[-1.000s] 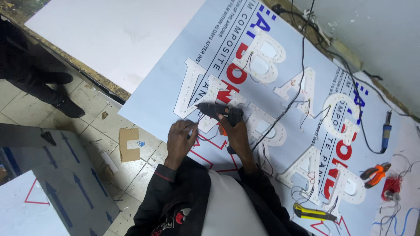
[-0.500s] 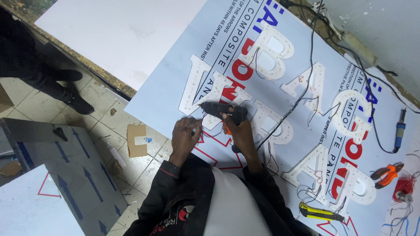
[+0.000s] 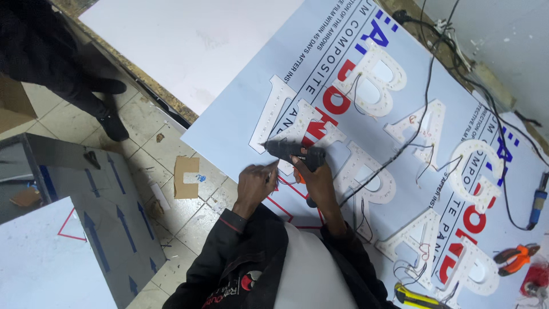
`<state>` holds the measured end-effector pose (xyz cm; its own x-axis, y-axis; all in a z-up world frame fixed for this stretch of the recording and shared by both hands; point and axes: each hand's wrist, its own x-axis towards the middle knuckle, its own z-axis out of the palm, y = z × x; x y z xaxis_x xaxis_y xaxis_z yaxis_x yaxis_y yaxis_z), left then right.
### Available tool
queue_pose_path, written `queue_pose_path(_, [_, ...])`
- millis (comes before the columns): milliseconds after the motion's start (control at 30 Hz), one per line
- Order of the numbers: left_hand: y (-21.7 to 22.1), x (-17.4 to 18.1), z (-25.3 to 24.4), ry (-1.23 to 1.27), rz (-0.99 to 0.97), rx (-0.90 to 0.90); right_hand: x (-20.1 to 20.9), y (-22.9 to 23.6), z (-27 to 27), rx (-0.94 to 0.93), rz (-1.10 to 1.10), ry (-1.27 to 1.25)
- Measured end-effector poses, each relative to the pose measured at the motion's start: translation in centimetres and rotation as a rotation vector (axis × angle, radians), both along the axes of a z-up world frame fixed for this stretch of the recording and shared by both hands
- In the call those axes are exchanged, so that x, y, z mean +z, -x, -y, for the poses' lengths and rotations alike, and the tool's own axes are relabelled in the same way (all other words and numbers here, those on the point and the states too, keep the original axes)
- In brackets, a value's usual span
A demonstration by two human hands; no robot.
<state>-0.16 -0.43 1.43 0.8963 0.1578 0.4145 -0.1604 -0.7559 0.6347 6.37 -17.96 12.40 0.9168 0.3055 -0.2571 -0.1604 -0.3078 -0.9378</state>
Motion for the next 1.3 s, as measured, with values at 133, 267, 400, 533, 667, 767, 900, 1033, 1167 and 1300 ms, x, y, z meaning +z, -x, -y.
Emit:
queue_pose_path(133, [0.0,0.9,0.2,-0.03,-0.024,0.018,-0.7,-0.8,0.1,0.004,0.009,0.069])
queue_pose_path(267, [-0.2,-2.6,0.5,-0.036,-0.06,0.027,-0.4,-0.9,0.4,-0.035,0.069,0.109])
queue_pose_path(400, [0.0,0.8,-0.1,0.073,-0.057,0.015,1.9,-0.8,-0.5,0.027,0.047,0.138])
queue_pose_path(533, [0.0,1.1,-0.1,0.059,-0.011,0.016,1.4,-1.6,0.0,0.066,0.042,0.199])
queue_pose_path(667, [0.0,0.3,-0.4,0.048,0.01,0.007,1.2,-2.0,0.1,0.084,0.082,0.203])
queue_pose_path(767, [0.3,-1.6,-0.3,0.071,0.027,-0.077,2.0,-1.7,-0.4,0.065,0.055,0.253])
queue_pose_path(900, [0.3,-1.2,-0.4,0.088,0.06,-0.045,1.4,-1.9,-0.3,0.083,0.05,0.269])
queue_pose_path(1033, [-0.4,-4.8,-0.3,0.017,0.085,-0.016,2.9,-2.8,-0.9,0.04,0.069,0.249])
queue_pose_path(1167, [0.1,-3.8,0.7,0.073,0.241,0.154,-0.8,-2.1,1.2,-0.007,0.085,0.165])
queue_pose_path(1300, [0.4,-8.2,0.2,0.164,0.284,0.198,2.9,-0.6,0.2,-0.008,0.07,0.092])
